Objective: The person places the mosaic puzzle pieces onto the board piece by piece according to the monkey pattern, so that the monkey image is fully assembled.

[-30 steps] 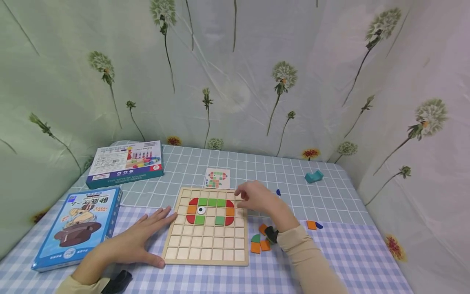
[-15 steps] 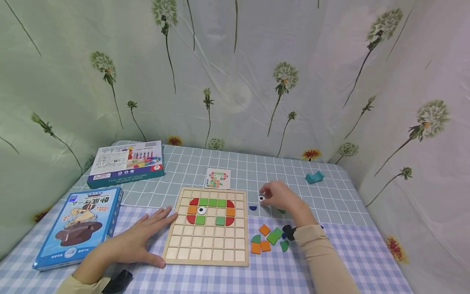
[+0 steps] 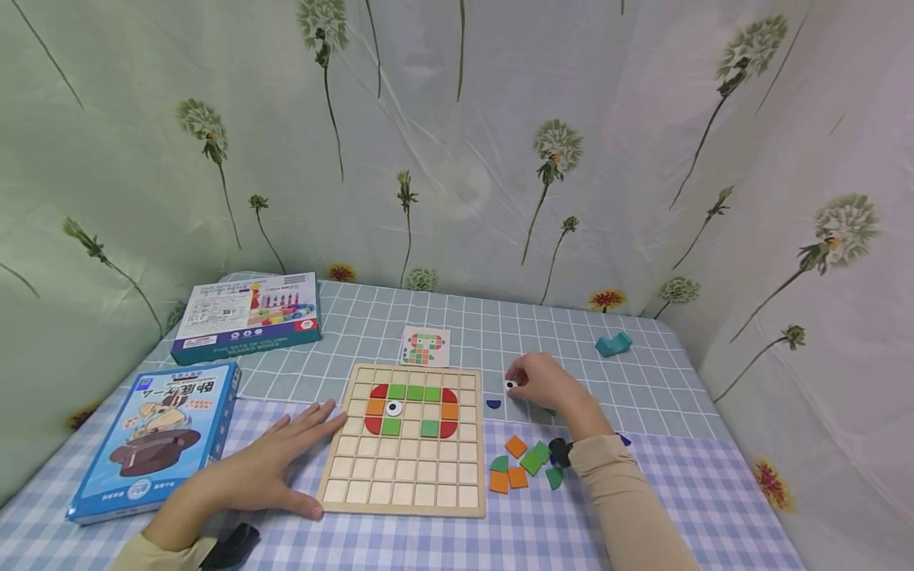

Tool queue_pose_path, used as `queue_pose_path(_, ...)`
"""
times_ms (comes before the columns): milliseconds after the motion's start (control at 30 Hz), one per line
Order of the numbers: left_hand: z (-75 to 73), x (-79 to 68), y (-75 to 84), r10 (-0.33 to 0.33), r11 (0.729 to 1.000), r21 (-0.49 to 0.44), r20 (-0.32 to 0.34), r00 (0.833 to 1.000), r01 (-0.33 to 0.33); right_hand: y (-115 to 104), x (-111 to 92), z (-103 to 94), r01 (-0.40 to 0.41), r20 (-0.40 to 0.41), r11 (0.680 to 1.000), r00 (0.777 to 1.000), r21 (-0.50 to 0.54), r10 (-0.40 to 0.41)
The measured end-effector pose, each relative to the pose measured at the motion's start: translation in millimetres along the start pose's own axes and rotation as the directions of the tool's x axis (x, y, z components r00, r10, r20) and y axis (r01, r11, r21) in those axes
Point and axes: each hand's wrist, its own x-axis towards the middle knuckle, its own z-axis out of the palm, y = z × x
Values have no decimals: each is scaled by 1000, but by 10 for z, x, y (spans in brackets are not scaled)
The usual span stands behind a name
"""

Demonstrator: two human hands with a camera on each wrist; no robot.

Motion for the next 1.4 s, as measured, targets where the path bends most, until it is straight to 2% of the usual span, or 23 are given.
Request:
queue_pose_path(133, 7, 2, -7, 1, 1000, 0, 1, 1000, -1, 14, 6, 15, 9, -8, 1000, 1000, -8, -9)
queue_pose_path(433, 19, -2, -8, 1, 1000, -1, 0, 1000, -1, -68, 25, 47, -25, -19, 1000, 1000, 11, 25)
queue_pose_path(600, 14, -5, 1, 25, 1000, 9, -4, 1000, -25, -198, 25, 38, 19, -27, 1000, 999, 11, -18)
queue_pose_path(867, 7, 1, 4, 25, 1000, 14, -4, 1000, -25, -419, 37, 60, 73, -25, 996, 997, 42, -72)
queue_pose_path(1233, -2, 5, 8, -4, 1000, 3, -5, 1000, 4, -682, 88, 158, 151, 22, 987, 988, 62, -153)
queue_pose_path(1400, 0, 2, 14, -14, 1000, 0, -2, 1000, 14, -755, 109, 212, 217, 41, 973, 975, 83, -221)
